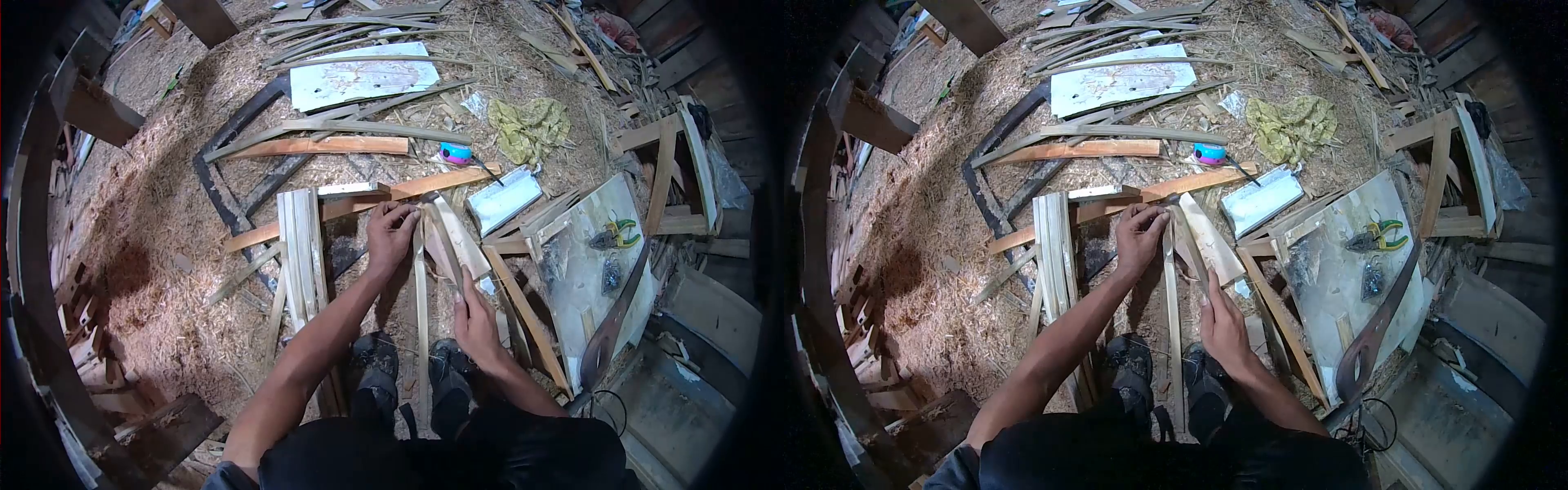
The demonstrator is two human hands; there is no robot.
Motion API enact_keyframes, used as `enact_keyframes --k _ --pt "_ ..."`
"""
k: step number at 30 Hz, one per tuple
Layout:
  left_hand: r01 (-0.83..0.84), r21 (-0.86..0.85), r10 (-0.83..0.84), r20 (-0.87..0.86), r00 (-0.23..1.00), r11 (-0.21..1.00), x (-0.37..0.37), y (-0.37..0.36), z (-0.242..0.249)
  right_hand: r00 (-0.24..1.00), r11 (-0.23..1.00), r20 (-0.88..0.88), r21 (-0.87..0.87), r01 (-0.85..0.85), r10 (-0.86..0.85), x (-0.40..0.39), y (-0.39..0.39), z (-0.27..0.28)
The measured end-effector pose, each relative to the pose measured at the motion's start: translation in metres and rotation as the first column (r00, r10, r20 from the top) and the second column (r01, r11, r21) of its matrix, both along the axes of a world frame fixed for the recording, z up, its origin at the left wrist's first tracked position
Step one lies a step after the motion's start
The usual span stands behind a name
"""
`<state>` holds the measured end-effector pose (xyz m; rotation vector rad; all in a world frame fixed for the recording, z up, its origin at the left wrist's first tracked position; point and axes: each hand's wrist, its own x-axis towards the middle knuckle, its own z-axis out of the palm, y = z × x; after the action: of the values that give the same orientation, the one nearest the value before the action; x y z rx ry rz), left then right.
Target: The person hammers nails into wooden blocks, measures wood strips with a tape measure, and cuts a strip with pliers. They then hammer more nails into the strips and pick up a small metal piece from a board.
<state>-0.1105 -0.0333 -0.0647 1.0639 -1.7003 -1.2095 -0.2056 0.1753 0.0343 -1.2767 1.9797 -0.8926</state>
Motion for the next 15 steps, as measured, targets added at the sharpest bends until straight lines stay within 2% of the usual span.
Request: enact_keyframes --k 2,5,8,11,14,15 --pt "0.018 -0.001 -0.018 0.007 1.0 1.0 0.001 0.0 -0.002 0.998 0.997 0.014 -0.059 0.057 -0.056 0.005 -0.002 0.005" --pt "0.019 -0.023 -0.019 -0.001 1.0 1.0 0.002 0.001 0.006 0.996 0.998 0.077 0.026 0.053 -0.055 0.006 0.0 0.001" --pt "0.032 -0.03 -0.032 -0.011 0.999 0.999 0.005 -0.001 0.007 0.994 0.999 0.098 0.014 0.04 -0.042 0.008 0.005 -0.006" --pt "0.036 0.007 -0.036 -0.015 0.999 0.999 0.004 0.001 0.003 0.994 0.999 0.096 0.003 0.046 -0.046 0.012 0.007 -0.008" --pt "0.021 0.008 -0.021 -0.011 1.0 1.0 0.001 0.001 0.005 0.999 0.993 -0.036 -0.119 0.026 -0.031 0.011 0.008 -0.02" --pt "0.015 0.011 -0.015 -0.02 1.0 1.0 0.0 0.001 0.004 0.999 0.997 0.016 -0.074 0.032 -0.031 0.011 0.007 -0.017"
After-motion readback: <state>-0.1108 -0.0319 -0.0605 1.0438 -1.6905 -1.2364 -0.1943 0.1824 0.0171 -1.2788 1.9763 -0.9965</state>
